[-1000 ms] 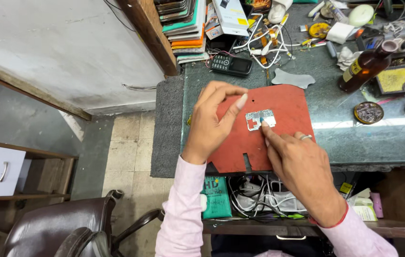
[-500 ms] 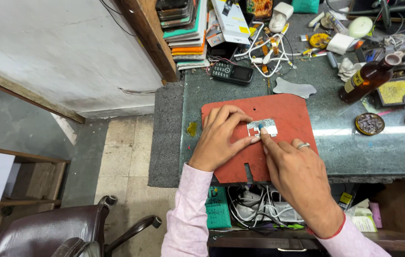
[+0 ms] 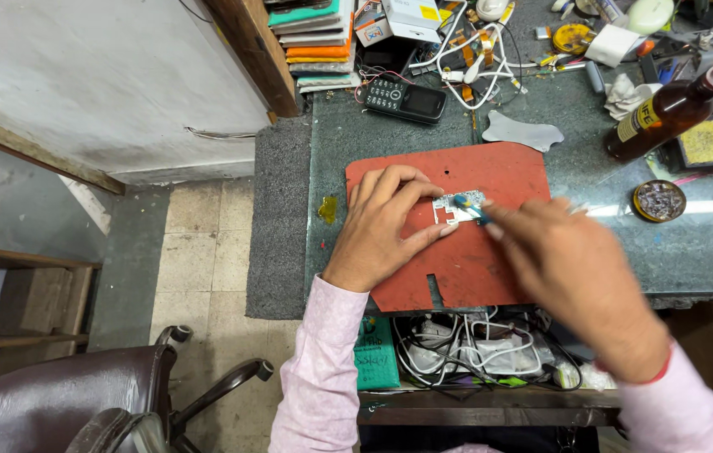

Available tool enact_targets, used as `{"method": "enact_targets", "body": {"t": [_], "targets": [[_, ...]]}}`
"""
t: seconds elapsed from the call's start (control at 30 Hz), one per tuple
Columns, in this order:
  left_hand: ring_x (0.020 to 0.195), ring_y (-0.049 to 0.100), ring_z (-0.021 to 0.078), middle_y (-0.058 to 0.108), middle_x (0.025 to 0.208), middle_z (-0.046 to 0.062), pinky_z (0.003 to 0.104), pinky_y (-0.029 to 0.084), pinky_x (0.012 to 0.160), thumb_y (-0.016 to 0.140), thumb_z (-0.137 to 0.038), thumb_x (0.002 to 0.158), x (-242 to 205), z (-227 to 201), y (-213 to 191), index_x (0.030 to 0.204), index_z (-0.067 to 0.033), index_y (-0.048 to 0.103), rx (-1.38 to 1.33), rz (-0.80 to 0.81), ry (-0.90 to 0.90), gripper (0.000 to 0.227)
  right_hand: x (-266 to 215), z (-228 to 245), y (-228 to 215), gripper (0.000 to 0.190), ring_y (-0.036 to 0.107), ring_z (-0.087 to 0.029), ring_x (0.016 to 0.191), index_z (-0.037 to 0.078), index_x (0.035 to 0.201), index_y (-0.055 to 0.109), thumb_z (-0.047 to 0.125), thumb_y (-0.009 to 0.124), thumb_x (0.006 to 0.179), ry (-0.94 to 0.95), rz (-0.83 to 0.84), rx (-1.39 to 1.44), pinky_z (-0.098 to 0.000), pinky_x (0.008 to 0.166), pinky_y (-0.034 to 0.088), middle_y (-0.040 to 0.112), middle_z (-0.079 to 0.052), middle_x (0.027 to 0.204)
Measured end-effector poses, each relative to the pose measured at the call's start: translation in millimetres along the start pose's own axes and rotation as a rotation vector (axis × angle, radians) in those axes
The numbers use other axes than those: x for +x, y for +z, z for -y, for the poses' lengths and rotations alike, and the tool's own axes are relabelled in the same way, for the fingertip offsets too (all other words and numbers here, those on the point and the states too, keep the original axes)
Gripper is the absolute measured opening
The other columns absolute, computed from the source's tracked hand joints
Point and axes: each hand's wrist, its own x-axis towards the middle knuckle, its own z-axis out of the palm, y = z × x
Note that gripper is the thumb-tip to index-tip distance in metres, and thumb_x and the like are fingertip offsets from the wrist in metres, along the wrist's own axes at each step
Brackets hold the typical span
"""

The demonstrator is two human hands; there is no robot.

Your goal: The person uses a small tool to scrape and clean a small electronic component on a red work mat. The person repeatedly scrapes the surface of the component while holding it steady with the other hand.

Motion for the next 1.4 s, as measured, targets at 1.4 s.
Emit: {"method": "enact_targets", "body": {"t": [1.4], "targets": [[0.12, 0.052, 0.0236, 0.059, 0.122, 0.0, 0.042, 0.038, 0.102, 0.087, -0.043, 0.077, 2, -10, -7, 0.107, -0.0141, 0.072, 0.02, 0.055, 0.003, 0.044, 25, -38, 24, 0.041, 0.062, -0.028, 0.093, 0.012, 0.107, 0.079, -0.012, 0.064, 0.077, -0.317, -0.192, 0.308, -0.0388, 0.08, 0.051, 0.067, -0.006, 0.098]]}}
